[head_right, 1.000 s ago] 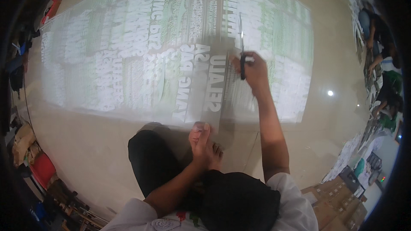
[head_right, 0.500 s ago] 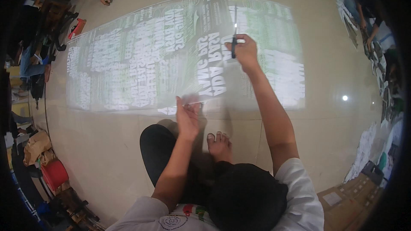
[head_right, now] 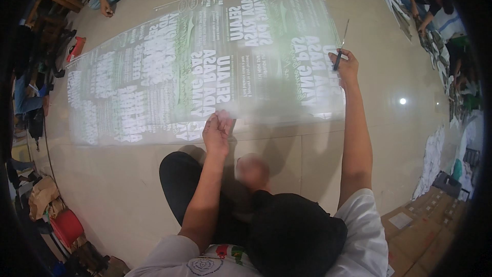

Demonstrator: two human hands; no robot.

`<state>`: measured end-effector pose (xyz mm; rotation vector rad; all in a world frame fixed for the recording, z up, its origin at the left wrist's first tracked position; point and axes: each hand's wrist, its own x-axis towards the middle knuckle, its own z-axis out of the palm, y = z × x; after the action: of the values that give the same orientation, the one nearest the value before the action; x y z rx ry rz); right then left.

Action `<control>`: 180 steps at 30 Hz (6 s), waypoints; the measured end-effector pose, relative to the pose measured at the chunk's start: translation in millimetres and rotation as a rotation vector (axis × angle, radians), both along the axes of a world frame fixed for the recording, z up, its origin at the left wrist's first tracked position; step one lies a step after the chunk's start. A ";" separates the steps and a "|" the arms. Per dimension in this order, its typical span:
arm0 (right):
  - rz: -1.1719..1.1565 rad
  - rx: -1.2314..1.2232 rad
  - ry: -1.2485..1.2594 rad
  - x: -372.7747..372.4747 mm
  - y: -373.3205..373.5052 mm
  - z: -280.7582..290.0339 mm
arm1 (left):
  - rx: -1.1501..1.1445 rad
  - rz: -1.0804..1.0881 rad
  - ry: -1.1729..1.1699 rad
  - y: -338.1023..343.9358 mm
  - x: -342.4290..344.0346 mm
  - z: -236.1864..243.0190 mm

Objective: The person sits on the floor and uses a utility knife to cut a large sheet of printed material laid out on the ground. They repeatedly score and cut along straight lines, separating sections of the sheet.

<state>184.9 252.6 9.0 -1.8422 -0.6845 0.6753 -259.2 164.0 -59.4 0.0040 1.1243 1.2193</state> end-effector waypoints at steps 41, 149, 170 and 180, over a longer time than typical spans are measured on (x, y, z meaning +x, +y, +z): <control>0.981 0.302 -0.942 -190.1 -142.3 -79.8 | 0.097 -0.377 0.071 31.8 -6.5 39.2; 0.228 -0.329 0.675 -301.6 -223.8 -32.5 | -0.141 -0.463 0.256 -49.2 45.1 12.3; 0.253 -0.296 0.672 -293.6 -202.9 -30.2 | -0.099 -0.500 0.221 -49.9 36.8 13.1; 0.269 -0.311 0.671 -289.0 -188.0 -26.4 | -0.097 -0.490 0.114 -51.4 35.7 21.3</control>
<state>-104.2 64.7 -17.4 -1.6477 -0.3883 1.5566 -223.5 112.6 -38.1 0.2640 1.1929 0.7335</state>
